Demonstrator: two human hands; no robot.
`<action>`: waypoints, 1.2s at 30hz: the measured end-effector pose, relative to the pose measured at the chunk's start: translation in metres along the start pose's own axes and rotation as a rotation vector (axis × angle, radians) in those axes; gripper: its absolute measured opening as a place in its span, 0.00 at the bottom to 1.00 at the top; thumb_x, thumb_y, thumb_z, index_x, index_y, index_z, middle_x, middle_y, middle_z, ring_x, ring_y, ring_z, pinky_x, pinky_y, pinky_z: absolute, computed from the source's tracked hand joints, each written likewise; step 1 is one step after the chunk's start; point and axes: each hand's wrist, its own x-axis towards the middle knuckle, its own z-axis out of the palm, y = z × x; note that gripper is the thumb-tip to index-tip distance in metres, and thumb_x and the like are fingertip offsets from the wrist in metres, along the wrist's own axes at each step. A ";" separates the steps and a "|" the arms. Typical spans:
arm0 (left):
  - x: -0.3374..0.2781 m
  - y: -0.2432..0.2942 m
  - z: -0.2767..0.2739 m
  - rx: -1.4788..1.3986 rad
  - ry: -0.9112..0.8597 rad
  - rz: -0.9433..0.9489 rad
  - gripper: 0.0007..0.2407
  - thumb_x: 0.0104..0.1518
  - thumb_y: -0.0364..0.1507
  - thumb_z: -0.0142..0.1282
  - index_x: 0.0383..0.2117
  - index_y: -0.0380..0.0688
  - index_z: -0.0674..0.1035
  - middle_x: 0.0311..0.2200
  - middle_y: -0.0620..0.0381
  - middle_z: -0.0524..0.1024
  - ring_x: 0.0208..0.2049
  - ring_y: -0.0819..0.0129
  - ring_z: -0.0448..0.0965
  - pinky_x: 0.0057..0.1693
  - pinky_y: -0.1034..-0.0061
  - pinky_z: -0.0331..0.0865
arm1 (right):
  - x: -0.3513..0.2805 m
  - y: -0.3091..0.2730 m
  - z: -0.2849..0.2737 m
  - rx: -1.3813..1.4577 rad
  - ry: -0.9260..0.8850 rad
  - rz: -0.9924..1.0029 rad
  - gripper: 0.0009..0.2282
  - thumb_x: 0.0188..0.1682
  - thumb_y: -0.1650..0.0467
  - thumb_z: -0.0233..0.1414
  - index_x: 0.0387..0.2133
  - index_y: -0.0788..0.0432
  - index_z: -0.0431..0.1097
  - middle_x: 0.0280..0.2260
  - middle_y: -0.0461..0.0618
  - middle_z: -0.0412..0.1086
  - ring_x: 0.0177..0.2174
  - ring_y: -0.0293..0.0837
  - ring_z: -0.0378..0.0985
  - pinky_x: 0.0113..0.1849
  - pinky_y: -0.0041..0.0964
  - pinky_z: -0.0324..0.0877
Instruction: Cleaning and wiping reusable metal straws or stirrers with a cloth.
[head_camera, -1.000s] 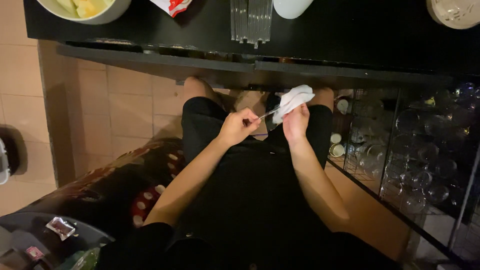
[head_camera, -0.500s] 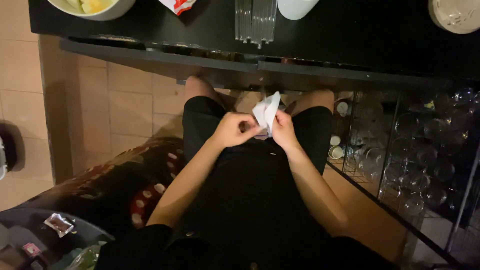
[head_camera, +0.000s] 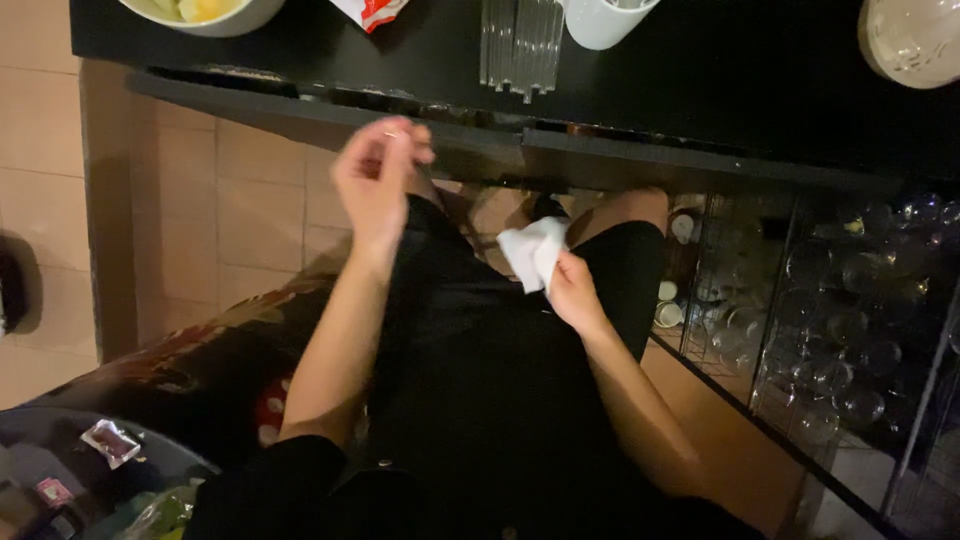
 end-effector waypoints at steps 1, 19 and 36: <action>0.009 0.010 -0.002 0.024 0.088 0.085 0.05 0.66 0.23 0.57 0.43 0.37 0.81 0.38 0.53 0.84 0.36 0.72 0.84 0.41 0.82 0.73 | -0.001 0.006 -0.001 0.150 0.087 0.010 0.11 0.60 0.71 0.45 0.46 0.64 0.75 0.34 0.46 0.76 0.33 0.34 0.75 0.37 0.29 0.71; 0.085 0.028 0.043 0.809 -0.243 0.586 0.18 0.49 0.13 0.51 0.46 0.44 0.82 0.52 0.53 0.81 0.53 0.56 0.79 0.62 0.58 0.68 | -0.025 -0.032 -0.034 0.792 0.379 0.054 0.16 0.60 0.69 0.44 0.55 0.69 0.67 0.50 0.53 0.73 0.48 0.44 0.76 0.51 0.36 0.69; 0.183 0.045 0.169 0.392 -0.183 0.408 0.11 0.56 0.35 0.66 0.27 0.38 0.82 0.18 0.60 0.81 0.20 0.74 0.82 0.30 0.75 0.73 | -0.025 -0.022 -0.023 0.779 0.398 0.092 0.16 0.59 0.68 0.44 0.52 0.69 0.70 0.45 0.51 0.75 0.43 0.42 0.77 0.46 0.35 0.70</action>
